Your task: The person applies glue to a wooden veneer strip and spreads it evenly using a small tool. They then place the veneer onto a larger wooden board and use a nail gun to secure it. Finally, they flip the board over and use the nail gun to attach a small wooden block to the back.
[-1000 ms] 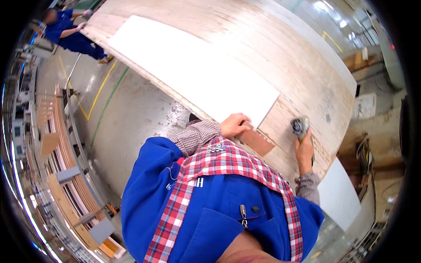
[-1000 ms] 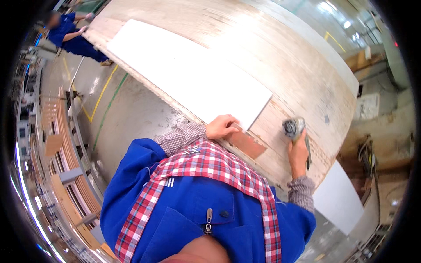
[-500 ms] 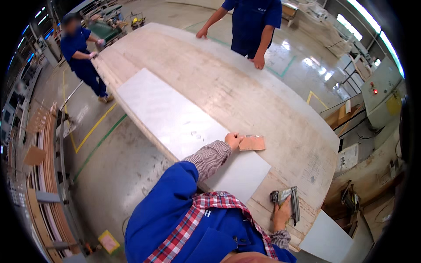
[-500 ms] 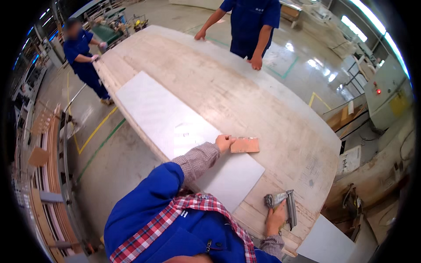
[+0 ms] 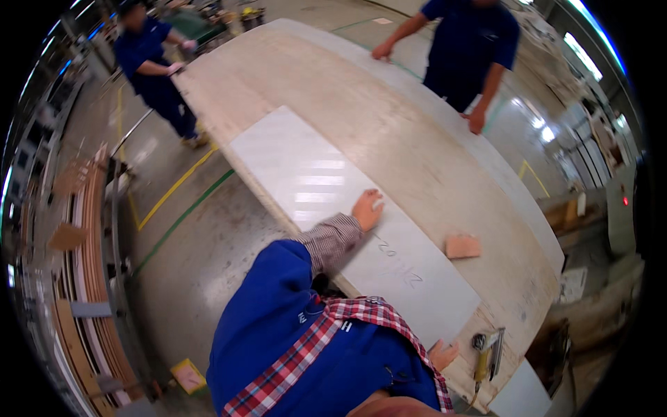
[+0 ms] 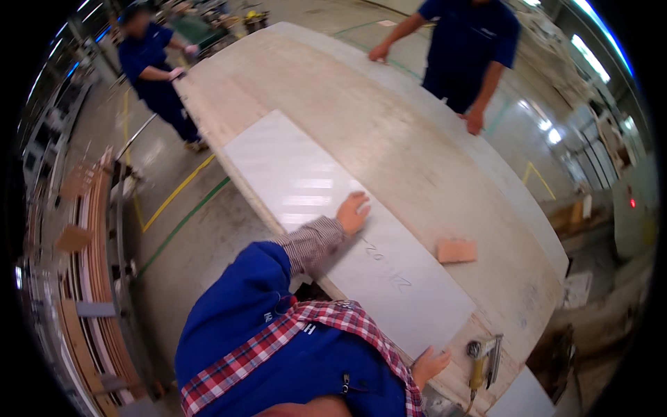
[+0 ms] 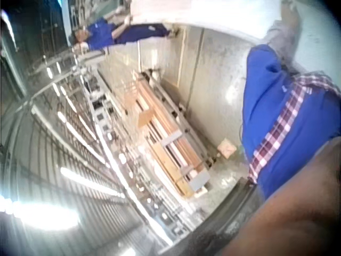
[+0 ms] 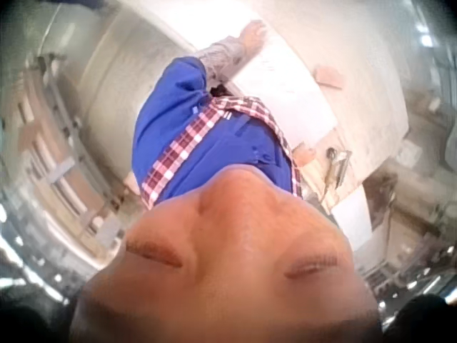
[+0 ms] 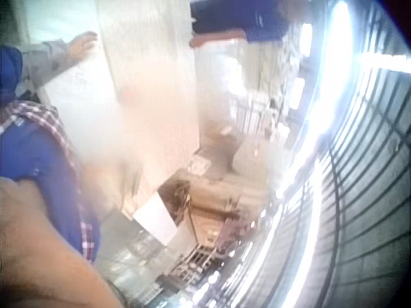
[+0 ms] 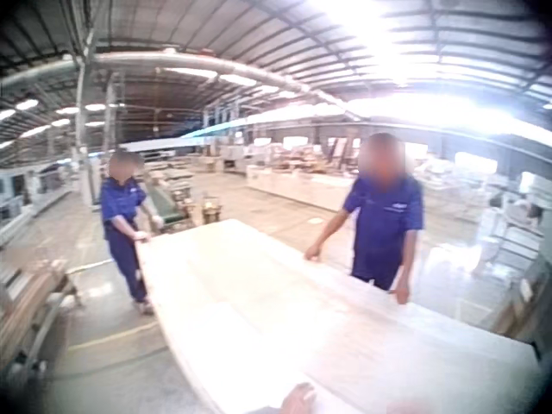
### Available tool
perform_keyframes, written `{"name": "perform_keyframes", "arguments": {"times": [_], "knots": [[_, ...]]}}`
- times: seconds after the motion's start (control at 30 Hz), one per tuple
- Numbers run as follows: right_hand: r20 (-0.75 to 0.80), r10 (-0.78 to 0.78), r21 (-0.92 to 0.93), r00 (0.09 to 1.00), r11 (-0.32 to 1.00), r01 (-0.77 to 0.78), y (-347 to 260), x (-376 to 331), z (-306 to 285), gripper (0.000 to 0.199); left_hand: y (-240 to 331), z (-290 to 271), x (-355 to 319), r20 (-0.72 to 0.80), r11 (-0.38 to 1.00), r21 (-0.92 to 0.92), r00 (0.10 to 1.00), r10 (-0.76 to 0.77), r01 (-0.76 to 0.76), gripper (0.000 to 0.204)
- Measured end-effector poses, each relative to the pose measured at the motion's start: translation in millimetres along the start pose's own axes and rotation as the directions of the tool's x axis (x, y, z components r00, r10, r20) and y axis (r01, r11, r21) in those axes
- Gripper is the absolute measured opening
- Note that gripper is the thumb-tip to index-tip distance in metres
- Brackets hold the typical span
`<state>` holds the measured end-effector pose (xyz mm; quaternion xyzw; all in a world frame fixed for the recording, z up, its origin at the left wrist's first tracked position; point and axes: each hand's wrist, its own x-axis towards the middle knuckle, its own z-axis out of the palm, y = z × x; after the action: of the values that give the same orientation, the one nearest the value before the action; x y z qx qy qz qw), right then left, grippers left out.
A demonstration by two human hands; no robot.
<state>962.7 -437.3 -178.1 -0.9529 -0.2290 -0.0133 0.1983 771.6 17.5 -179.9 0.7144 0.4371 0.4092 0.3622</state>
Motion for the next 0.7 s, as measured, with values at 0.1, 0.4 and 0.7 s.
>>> {"name": "perform_keyframes", "arguments": {"times": [0.1, 0.4, 0.7], "knots": [[-0.012, 0.121, -0.065, 0.993, 0.990, -0.121, -14.4, -7.8, 13.4, 0.063, -68.6, -105.0, 25.6, -0.006, 0.897, 0.441, 0.999, 0.036, -0.029, 0.034], [-0.113, 0.269, -0.188, 0.956, 0.939, -0.287, 2.4, -10.0, 34.8, 0.057, -177.0, -307.4, 107.2, -0.186, 0.429, 0.849, 0.935, -0.303, 0.308, 0.076], [0.009, 0.422, -0.223, 0.907, 0.885, -0.410, -14.0, 12.8, 10.4, 0.058, -166.3, -382.3, 156.0, -0.275, 0.214, 0.868, 0.794, -0.542, 0.447, 0.103]]}}
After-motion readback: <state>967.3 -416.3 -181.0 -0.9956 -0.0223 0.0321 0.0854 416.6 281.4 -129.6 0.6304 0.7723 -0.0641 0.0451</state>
